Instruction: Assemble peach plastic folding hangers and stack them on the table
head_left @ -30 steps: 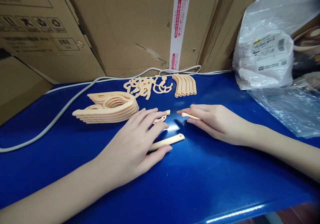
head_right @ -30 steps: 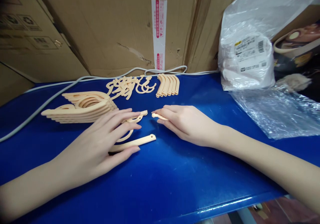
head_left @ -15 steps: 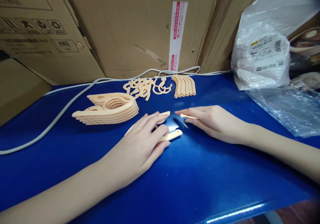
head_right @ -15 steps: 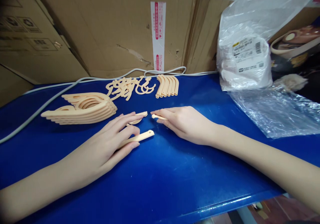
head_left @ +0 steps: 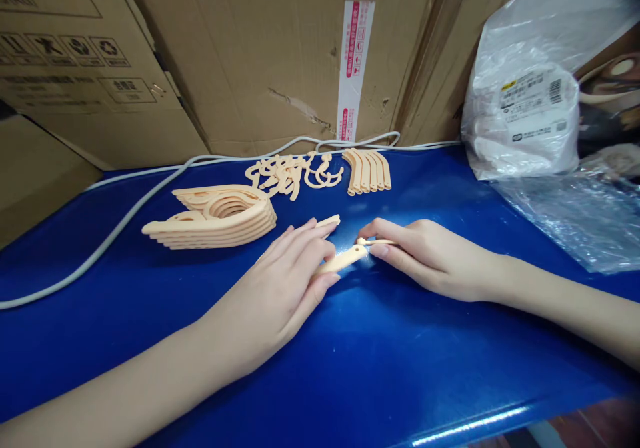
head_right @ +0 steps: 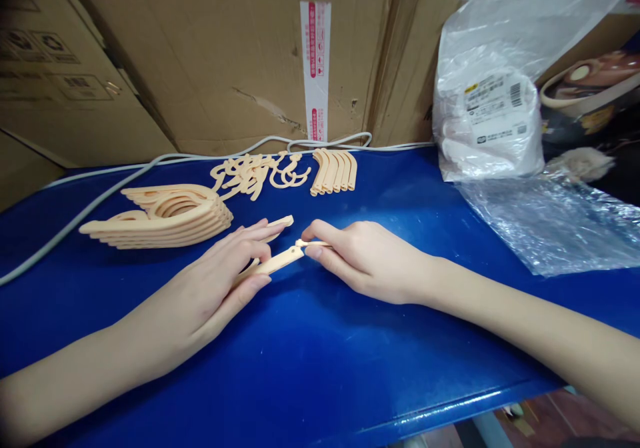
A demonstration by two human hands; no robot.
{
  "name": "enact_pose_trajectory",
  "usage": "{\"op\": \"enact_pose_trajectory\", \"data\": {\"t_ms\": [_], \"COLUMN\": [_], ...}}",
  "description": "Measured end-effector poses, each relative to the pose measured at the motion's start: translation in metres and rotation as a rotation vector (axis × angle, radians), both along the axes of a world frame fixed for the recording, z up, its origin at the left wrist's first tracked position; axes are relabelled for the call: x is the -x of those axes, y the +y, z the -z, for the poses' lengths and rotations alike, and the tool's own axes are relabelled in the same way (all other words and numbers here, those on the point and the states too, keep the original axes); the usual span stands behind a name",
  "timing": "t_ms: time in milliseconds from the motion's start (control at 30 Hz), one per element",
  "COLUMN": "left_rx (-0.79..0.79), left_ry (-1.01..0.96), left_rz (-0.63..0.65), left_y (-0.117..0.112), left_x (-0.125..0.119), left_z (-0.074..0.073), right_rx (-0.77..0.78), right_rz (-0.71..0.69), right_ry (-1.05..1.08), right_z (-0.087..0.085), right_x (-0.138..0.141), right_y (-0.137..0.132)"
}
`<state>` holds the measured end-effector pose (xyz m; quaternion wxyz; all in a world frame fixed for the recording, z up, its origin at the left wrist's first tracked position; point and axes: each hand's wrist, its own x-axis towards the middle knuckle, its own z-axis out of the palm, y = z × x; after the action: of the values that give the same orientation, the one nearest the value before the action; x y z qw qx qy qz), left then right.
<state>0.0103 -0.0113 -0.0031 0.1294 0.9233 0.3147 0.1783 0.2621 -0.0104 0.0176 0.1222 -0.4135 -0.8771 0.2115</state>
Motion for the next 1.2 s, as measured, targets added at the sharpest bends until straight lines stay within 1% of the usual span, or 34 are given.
{"op": "enact_pose_trajectory", "data": {"t_ms": [167,333,433,633,800,1033,1200], "left_rx": [-0.026,-0.057,-0.092,-0.106,-0.111,-0.096,-0.093], "left_ry": [-0.005,0.002,0.026,0.052,0.036,0.047,0.047], "left_rz": [0.013,0.015,0.020,0.029,0.037,0.046,0.065], "left_y": [-0.001,-0.001,-0.002,-0.001,-0.001,-0.001,-0.001], "left_x": [-0.001,0.000,0.000,-0.001,-0.001,-0.001,-0.001], "left_z": [0.002,0.004,0.004,0.002,0.002,0.002,0.001], "right_rx": [0.045,0.080,0.088,0.050,0.022,-0.163,-0.389], "right_rz": [0.012,-0.031,-0.018,0.041,0.044,-0.039,-0.055], "right_ry": [0.015,0.069,0.069,0.054,0.027,-0.061,-0.093], "right_z": [-0.003,-0.006,-0.006,-0.004,-0.001,0.004,0.007], "right_x": [0.003,0.003,0.004,0.007,0.007,0.003,0.001], "right_y": [-0.003,-0.005,-0.006,-0.008,-0.007,-0.009,-0.012]}}
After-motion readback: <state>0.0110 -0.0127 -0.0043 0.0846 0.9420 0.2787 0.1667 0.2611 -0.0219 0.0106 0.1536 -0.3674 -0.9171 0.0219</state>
